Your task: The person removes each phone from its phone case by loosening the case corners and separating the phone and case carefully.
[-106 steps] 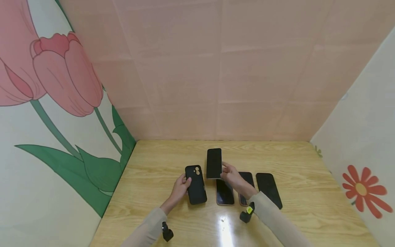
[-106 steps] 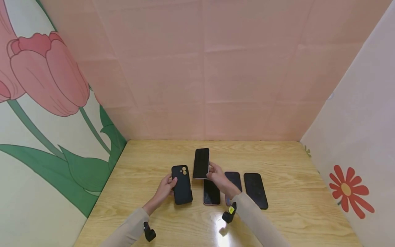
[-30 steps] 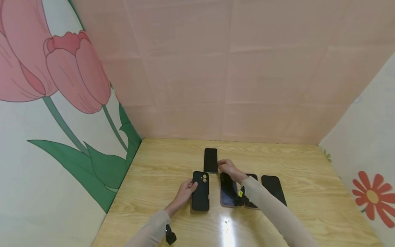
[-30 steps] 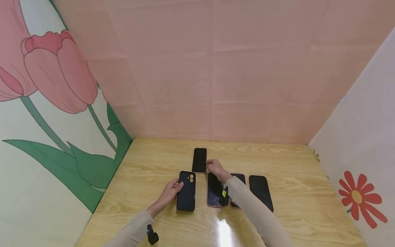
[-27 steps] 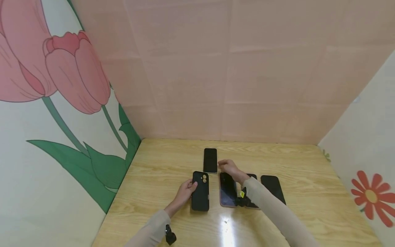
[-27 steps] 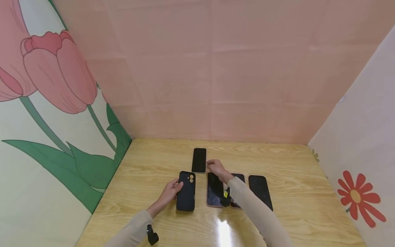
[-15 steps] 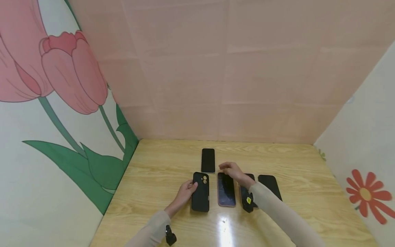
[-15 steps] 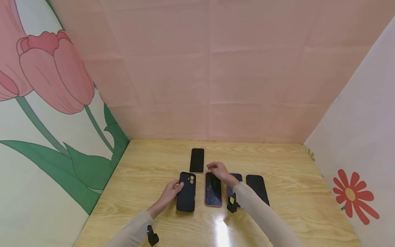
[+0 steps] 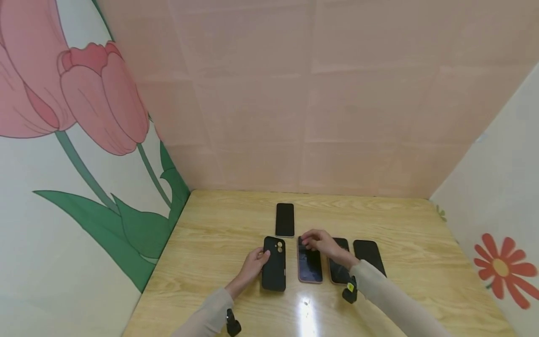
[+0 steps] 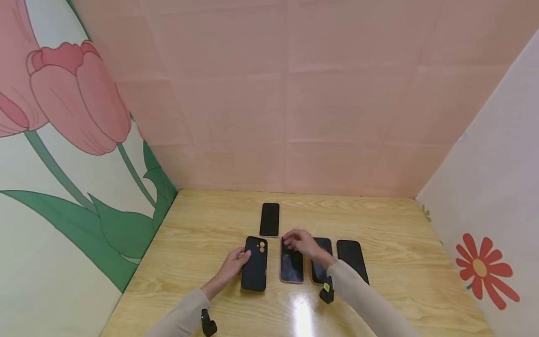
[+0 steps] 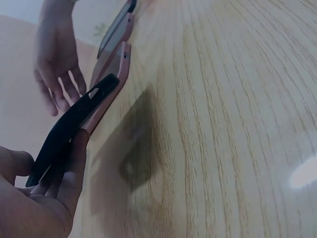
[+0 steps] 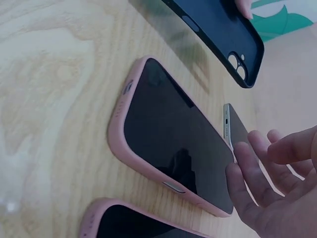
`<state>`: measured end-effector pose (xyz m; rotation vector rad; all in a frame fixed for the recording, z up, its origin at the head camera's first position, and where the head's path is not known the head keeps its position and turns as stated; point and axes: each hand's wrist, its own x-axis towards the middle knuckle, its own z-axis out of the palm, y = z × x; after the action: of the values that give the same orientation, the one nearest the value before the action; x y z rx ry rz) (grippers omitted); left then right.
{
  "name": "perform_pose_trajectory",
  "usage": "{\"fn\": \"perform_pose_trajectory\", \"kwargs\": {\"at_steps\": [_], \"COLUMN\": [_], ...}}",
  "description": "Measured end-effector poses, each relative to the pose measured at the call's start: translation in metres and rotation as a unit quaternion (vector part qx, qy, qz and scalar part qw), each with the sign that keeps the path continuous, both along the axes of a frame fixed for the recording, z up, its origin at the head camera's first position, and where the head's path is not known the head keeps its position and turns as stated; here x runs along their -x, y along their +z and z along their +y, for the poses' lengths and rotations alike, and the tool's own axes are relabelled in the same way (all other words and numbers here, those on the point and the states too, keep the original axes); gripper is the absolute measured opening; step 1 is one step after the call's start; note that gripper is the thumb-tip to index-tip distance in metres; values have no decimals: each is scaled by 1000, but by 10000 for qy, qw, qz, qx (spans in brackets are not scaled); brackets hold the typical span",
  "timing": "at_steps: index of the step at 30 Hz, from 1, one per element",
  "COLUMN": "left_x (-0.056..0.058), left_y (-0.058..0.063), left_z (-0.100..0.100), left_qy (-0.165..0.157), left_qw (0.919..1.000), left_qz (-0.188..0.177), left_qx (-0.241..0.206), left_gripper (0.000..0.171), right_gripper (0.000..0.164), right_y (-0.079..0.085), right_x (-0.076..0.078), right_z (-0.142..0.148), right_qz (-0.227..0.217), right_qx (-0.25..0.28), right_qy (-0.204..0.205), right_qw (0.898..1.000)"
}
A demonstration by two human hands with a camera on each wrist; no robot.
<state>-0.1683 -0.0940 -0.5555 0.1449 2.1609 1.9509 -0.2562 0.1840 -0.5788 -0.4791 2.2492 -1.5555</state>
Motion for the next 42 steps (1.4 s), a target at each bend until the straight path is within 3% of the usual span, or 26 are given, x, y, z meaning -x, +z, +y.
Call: {"fn": "perform_pose_trajectory", "kwargs": {"at_steps": [8,14,17,26,34,42], "left_x": [2,12,15,19,19,19], "left_y": [-5,-31,-38,-41,-42,-42], "left_z": [1,1,2,11,16,21], "left_qy": [66,159,165,58,20,181], "left_qw": [10000,9998,9998,9980,9994,9991], "left_qz": [-65,-110,-115,-230,-285,-122], "left_qx": [14,3,72,594,195,373], "left_gripper": [40,42,43,45,46,45], "right_gripper": [27,28,27,27,26,22], "right_y": [0,1,0,1,0,8], "right_x": [-11,-17,-18,-20,-23,-28], "right_z": [7,13,16,20,21,20], "right_qz": [-124,-133,-109,-106,-99,-100], "right_qx": [-53,-132,-41,-133,-53,4], "right_qy": [28,-39,-64,-81,6,-17], "right_qw": [9999,9998,9999,9998,9999,9999]}}
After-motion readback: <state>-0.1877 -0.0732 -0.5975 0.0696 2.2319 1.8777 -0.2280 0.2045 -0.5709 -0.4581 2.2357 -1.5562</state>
